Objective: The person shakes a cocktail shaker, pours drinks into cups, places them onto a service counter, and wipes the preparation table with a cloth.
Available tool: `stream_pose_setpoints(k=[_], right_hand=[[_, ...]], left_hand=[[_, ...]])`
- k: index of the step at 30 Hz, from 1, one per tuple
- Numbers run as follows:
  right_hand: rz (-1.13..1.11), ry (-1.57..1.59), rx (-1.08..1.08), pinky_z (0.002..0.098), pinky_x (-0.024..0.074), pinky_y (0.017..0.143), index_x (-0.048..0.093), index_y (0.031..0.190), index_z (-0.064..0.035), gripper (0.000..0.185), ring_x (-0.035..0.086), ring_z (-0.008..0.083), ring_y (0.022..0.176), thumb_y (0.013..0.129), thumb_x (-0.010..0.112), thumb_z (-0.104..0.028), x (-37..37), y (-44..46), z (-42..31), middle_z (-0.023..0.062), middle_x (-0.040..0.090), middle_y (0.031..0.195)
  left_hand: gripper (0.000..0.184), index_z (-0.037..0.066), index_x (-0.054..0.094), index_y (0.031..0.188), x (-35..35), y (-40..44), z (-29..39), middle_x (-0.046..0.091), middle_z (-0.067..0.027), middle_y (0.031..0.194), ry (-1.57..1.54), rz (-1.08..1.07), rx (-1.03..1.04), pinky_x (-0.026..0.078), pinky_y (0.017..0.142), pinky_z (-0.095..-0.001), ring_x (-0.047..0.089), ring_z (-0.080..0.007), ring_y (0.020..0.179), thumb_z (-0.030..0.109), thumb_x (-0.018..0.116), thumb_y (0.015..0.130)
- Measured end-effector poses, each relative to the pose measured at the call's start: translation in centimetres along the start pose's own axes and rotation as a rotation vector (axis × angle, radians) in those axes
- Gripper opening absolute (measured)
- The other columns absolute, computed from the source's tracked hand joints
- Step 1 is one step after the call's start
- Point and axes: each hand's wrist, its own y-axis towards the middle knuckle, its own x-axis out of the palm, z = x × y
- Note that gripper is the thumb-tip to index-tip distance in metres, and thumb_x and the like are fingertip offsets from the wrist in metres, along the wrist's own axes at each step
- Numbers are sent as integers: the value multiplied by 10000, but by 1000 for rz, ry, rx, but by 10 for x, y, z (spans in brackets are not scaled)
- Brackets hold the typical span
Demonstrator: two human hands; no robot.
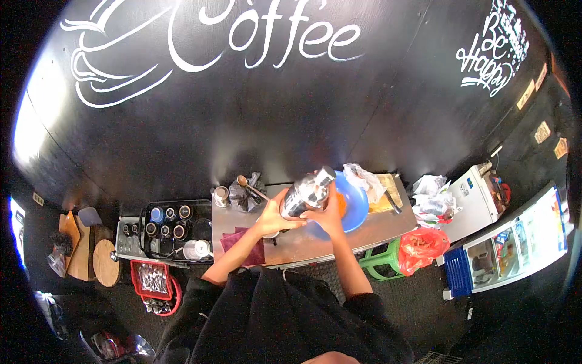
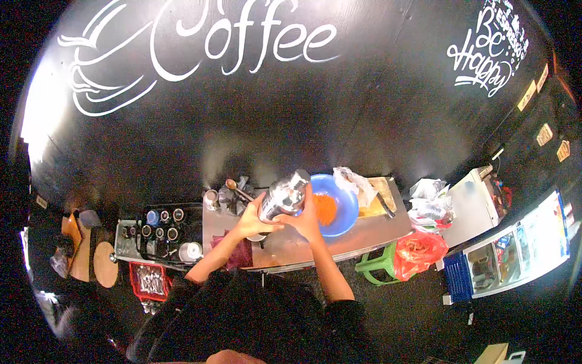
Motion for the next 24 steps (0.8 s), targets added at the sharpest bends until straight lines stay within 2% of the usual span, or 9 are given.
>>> stream_pose_setpoints(k=[3,6,11,15,17,18,20,21,24], right_hand=[[-20,223,35,337,453,942,394,1278,-48,896,555,177,1081,519,868,-98,7,9,-21,119,577,1173],[-34,233,-31,333,467,920,415,1258,-48,835,576,174,1041,538,835,-72,7,12,-11,106,601,1124],[-55,188,-80,325,465,910,462,1224,-41,778,580,162,1027,540,828,-89,11,11,-8,98,602,1116],[-100,157,-69,324,462,909,489,1197,-29,761,578,165,1029,523,831,-111,15,11,-18,99,602,1099],[-112,140,-101,330,462,910,494,1189,-27,763,577,175,1032,512,833,-121,15,15,-20,101,602,1094],[-257,293,-72,342,459,915,500,1182,-27,768,577,191,1035,500,837,-132,17,17,-29,108,602,1093],[-405,442,-44,354,457,920,506,1174,-26,772,578,207,1038,488,840,-143,19,17,-43,115,602,1092],[-456,396,-77,368,453,928,508,1168,-22,775,577,220,1041,480,842,-148,19,18,-49,120,602,1090],[-490,314,-138,387,439,950,510,1164,-5,784,574,234,1061,472,844,-161,20,24,-64,128,599,1102]], left_hand=[[767,-46,472,1222,-4,1,19,625,-88,1010,184,-67,-37,467,876,-302,580,-140,934,166,840,584],[784,-45,469,1234,-9,-1,21,624,-90,1010,184,-93,-35,470,865,-303,582,-144,930,187,840,584],[815,-38,456,1263,-6,-8,20,578,-86,1129,-19,-110,21,395,958,-307,516,-141,1060,157,841,572],[845,-38,446,1278,-16,-10,6,573,-85,1140,121,-150,43,404,946,-304,526,-145,1051,170,844,562],[953,-15,376,1341,-21,-12,-3,529,-89,1226,88,-236,-54,380,983,-327,496,-169,1116,190,859,545],[953,-15,376,1341,-20,-17,-11,529,-89,1226,87,-237,-53,380,983,-327,496,-169,1116,190,859,545],[1053,17,291,1393,-17,-33,-24,479,-87,1289,-479,-277,-202,340,1027,-356,446,-196,1186,208,871,535],[1124,38,224,1418,-18,-32,-21,442,-82,1324,-468,-298,-194,305,1056,-375,406,-212,1226,193,884,521],[1136,34,233,1411,-29,-23,-6,452,-78,1308,-309,-362,-212,315,1051,-368,414,-210,1219,170,893,497]])
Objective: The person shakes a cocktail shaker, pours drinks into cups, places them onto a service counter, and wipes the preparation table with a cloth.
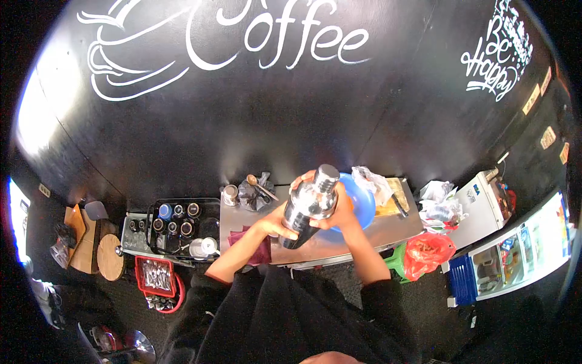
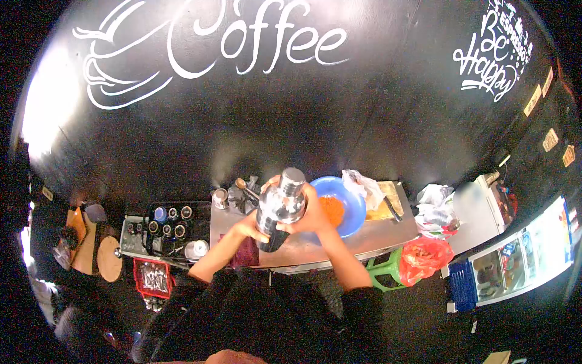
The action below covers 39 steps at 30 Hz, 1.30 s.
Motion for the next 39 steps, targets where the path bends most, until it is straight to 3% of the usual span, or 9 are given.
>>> stream_pose_setpoints(k=[3,7,12,15,18,19,23,25,39], right_hand=[[-196,-70,44,390,371,1019,381,1335,-3,991,500,239,1192,477,852,-155,-6,19,-26,138,542,1244],[-19,-213,-20,385,337,1042,303,1401,-83,1034,414,237,1272,527,850,-155,-15,24,-35,135,419,1374],[186,70,172,372,361,1006,334,1365,-68,912,440,235,1234,605,836,-116,-12,7,-19,120,476,1287],[223,-517,-58,363,409,956,361,1314,-45,924,501,240,1155,562,879,-190,13,9,-3,110,512,1213],[347,-500,60,364,435,931,379,1274,-34,934,540,248,1110,526,900,-237,35,14,9,127,543,1172],[410,-667,11,366,479,871,420,1215,-31,878,597,243,1024,513,903,-244,38,17,9,135,597,1085],[342,-651,42,359,503,832,457,1162,-36,801,633,229,948,519,894,-226,42,29,5,121,631,1022],[220,-530,-1,305,489,824,462,1131,-38,695,602,147,903,570,855,-161,40,32,6,58,613,969],[-62,-115,91,329,423,968,419,1286,-46,882,553,163,1082,536,870,-159,19,44,26,54,582,1127]], left_hand=[[990,24,351,1340,6,7,22,505,-69,1240,118,36,69,367,1004,-355,467,-195,1157,137,882,513],[859,9,418,1282,25,10,53,535,-77,1201,231,243,290,393,972,-335,501,-173,1109,124,858,553],[860,12,408,1278,28,17,43,551,-90,1178,329,565,396,407,968,-332,523,-175,1097,131,853,552],[871,-22,396,1255,36,17,40,631,-122,1040,577,807,507,477,885,-325,606,-177,975,169,843,532],[861,-24,395,1254,43,14,36,654,-115,992,644,866,435,496,856,-325,626,-169,920,164,828,534],[828,-20,414,1238,42,14,30,668,-101,940,487,840,402,507,822,-314,639,-158,862,162,817,538],[778,-14,466,1192,30,6,22,659,-98,959,436,763,380,498,826,-306,629,-151,893,188,831,536],[784,-12,466,1198,33,-2,37,649,-101,993,488,754,373,491,843,-309,616,-151,923,189,834,535],[853,-3,433,1277,19,-21,48,567,-84,1158,435,543,365,424,954,-334,533,-174,1069,146,856,551]])
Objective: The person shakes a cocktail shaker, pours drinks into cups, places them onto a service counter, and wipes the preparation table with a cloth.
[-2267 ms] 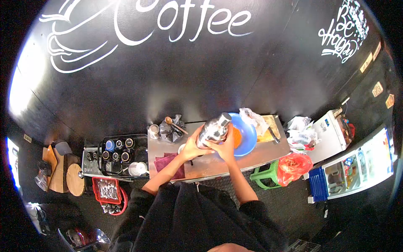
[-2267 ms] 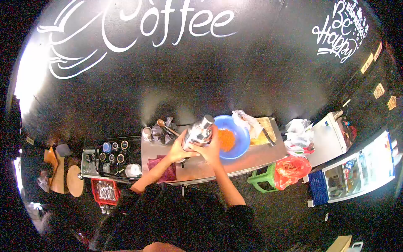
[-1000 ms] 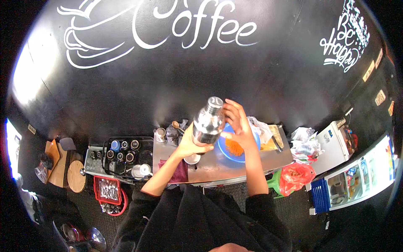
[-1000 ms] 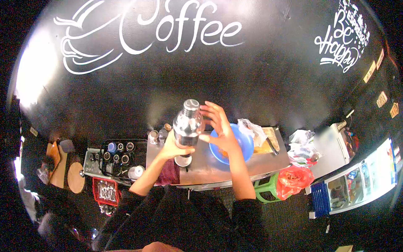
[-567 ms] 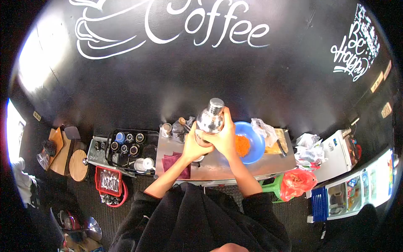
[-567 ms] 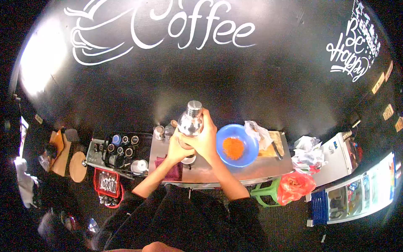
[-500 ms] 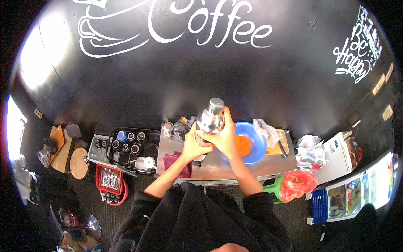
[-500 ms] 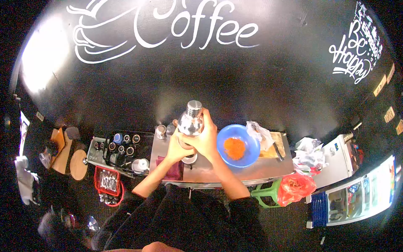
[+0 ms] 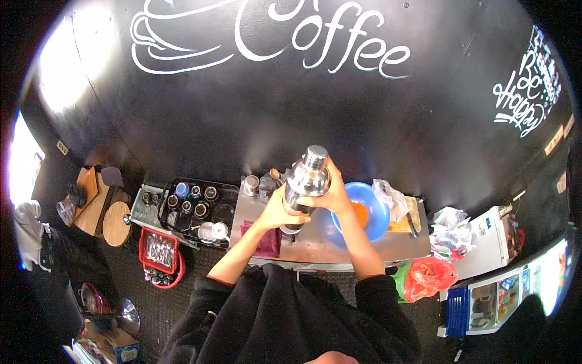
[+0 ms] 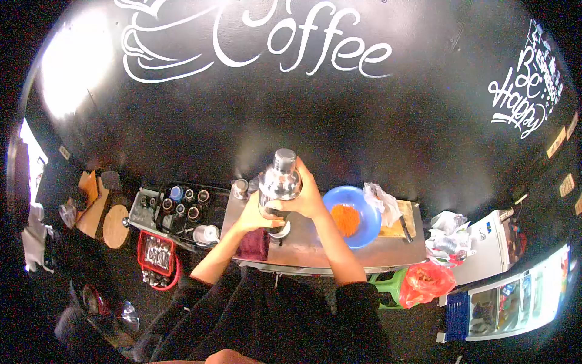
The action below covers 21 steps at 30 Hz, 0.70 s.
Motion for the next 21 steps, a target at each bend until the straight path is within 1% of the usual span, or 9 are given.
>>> stream_pose_setpoints(k=[4,6,8,9,11,12,13,16,21], right_hand=[[-125,41,-19,344,421,972,417,1285,-46,891,543,199,1103,520,870,-98,-13,2,10,95,563,1184],[-36,50,-13,346,416,978,403,1296,-47,892,525,206,1130,533,862,-88,-8,0,12,101,543,1207],[66,-42,-39,365,366,1023,339,1354,-57,917,446,202,1218,591,840,-141,-5,0,5,91,440,1312],[148,-178,-17,382,394,1000,347,1348,-69,908,477,222,1188,599,849,-170,-5,-3,5,115,473,1269],[248,-181,58,388,431,960,351,1347,-83,908,514,238,1147,601,857,-191,6,-6,9,136,486,1258],[225,-236,-14,372,460,914,363,1339,-79,914,548,235,1103,590,871,-205,7,-5,24,139,522,1222],[244,-391,-80,358,471,890,416,1272,-66,842,573,230,1068,583,878,-214,10,-4,30,142,566,1168],[339,-415,79,355,500,838,487,1090,-53,685,626,214,955,555,885,-213,23,-3,38,120,633,1023],[289,-338,74,336,514,813,521,1054,-52,633,639,171,894,540,875,-157,19,4,36,80,646,982]], left_hand=[[854,-1,422,1287,2,-2,-2,567,-84,1151,-47,-11,-3,420,955,-330,532,-176,1071,147,852,564],[854,-1,420,1288,7,-1,-4,567,-88,1149,-36,-13,6,419,956,-328,534,-178,1068,150,852,566],[836,3,435,1263,19,-1,-6,572,-93,1147,-76,216,-26,437,931,-327,545,-179,1052,164,846,553],[836,3,435,1263,18,-1,-12,572,-93,1147,-76,215,-26,437,931,-327,545,-179,1052,164,846,553],[802,-2,446,1239,17,-1,-32,586,-101,1116,189,469,-21,452,904,-302,559,-161,1031,160,840,560],[988,-76,320,1351,13,-2,-33,580,-185,1156,182,443,-87,453,932,-331,575,-207,1058,223,829,558],[988,-76,320,1351,13,-4,-34,580,-185,1156,180,441,-86,453,932,-331,575,-207,1058,223,829,558],[972,-56,340,1335,13,-11,-47,617,-202,1075,576,516,9,491,883,-351,623,-257,1013,231,815,536],[891,-24,415,1270,8,-7,-33,635,-171,1036,336,412,-64,499,864,-367,637,-245,974,234,829,525]])
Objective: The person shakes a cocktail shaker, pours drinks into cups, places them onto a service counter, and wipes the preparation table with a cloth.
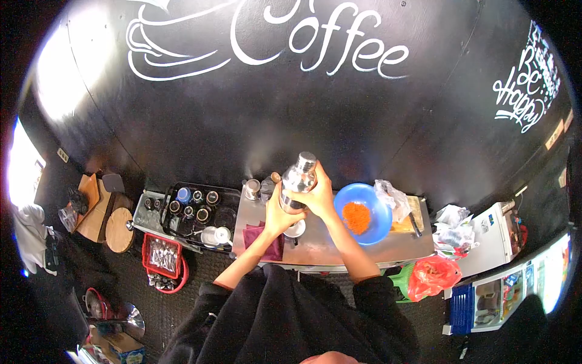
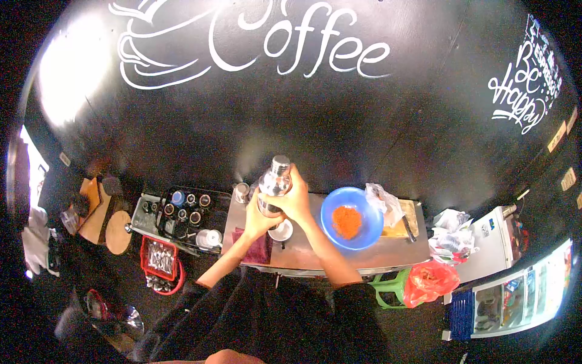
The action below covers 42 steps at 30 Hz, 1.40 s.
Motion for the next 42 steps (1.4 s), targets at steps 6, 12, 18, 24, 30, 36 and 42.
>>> stream_pose_setpoints(k=[6,12,18,24,30,36,42], right_hand=[[-287,255,-65,313,451,922,507,1218,-36,756,570,139,1031,562,863,-158,-8,14,15,39,598,1100],[-490,322,-45,337,411,978,497,1229,-42,785,532,158,1104,536,853,-134,-8,21,14,54,573,1175],[-655,433,-189,355,420,955,522,1149,-39,744,552,186,1067,498,854,-181,-5,29,8,88,581,1148],[-651,719,-171,433,433,941,455,1195,-35,819,559,282,1053,485,840,-166,-2,20,4,142,572,1075],[-623,829,-92,453,433,970,463,1197,-46,765,567,297,1077,537,820,-199,-10,14,-6,172,574,1129],[-564,866,-29,460,425,988,443,1232,-42,761,567,310,1101,579,796,-210,-22,6,-9,188,586,1153],[-351,1034,260,472,398,1029,439,1244,-26,637,558,350,1114,751,709,-324,-32,3,12,223,572,1180]], left_hand=[[828,-19,422,1273,-19,1,0,603,-126,1112,-196,-205,-31,460,919,-340,581,-193,1032,157,822,570],[864,-10,407,1307,-30,0,5,560,-96,1174,-313,-299,-44,408,970,-325,517,-176,1100,128,828,565],[906,-4,397,1319,-43,5,2,547,-84,1205,-315,-418,-10,393,981,-327,502,-172,1125,168,848,552],[905,6,417,1292,-42,1,7,539,-74,1205,-361,-516,-17,388,983,-344,498,-178,1122,170,869,525],[909,4,404,1294,-31,-7,0,529,-86,1205,-481,-563,-96,389,984,-353,498,-191,1119,150,870,527],[912,8,399,1299,-19,-10,-2,528,-84,1203,-431,-604,-107,387,993,-349,493,-192,1131,140,872,530],[952,11,398,1309,-11,-16,7,509,-85,1232,-439,-500,-72,376,1008,-347,482,-182,1159,163,889,508]])
